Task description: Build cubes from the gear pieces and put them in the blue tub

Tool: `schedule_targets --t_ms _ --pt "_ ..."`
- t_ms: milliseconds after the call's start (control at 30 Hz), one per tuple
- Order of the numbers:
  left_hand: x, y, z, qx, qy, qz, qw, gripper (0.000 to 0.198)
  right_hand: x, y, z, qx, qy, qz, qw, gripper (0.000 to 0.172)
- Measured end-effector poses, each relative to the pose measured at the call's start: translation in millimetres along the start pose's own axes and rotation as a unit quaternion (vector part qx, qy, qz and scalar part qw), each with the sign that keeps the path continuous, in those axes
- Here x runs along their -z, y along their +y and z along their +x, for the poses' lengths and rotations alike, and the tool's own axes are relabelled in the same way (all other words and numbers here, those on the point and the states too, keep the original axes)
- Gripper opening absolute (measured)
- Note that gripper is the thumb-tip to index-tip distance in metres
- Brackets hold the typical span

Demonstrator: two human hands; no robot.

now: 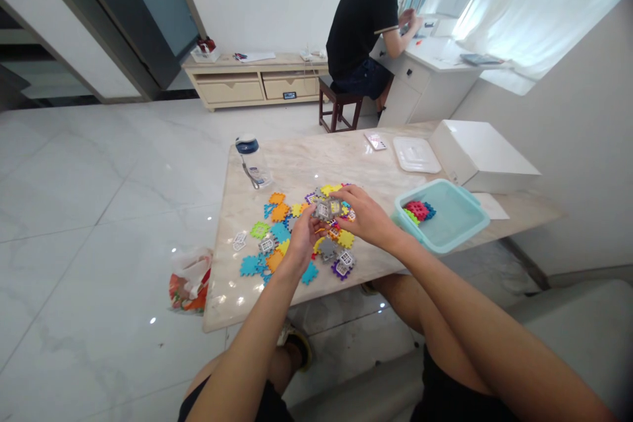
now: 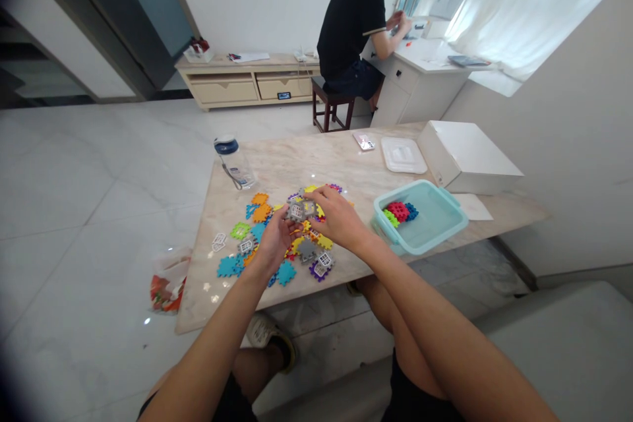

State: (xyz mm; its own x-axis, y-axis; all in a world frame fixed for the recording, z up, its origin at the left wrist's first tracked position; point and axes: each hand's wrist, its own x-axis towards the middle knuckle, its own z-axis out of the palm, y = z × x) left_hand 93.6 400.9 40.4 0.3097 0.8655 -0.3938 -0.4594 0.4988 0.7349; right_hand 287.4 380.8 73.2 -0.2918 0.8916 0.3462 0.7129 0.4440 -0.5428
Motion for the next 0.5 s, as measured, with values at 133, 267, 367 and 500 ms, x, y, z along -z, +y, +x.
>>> schedule_targets --t_ms 133,267,367,500 --pt "-0.6 -0.6 1.2 0.006 0.005 0.003 1.000 0.029 -0.8 1.5 0.5 0.000 0.010 -0.005 1.000 0.060" --pt "-0.7 -0.6 1.7 0.010 0.009 0.006 1.000 0.028 -1.2 2.7 1.2 0.007 0.025 -0.004 1.000 0.063" --pt "-0.2 -0.7 2.1 0.010 0.013 0.006 1.000 0.027 1.6 0.1 1.3 0.009 0.030 -0.009 0.999 0.059" --pt "-0.3 -0.3 2.0 0.010 0.014 0.007 1.000 0.027 5.7 -4.5 0.8 -0.023 0.039 -0.025 0.999 0.053"
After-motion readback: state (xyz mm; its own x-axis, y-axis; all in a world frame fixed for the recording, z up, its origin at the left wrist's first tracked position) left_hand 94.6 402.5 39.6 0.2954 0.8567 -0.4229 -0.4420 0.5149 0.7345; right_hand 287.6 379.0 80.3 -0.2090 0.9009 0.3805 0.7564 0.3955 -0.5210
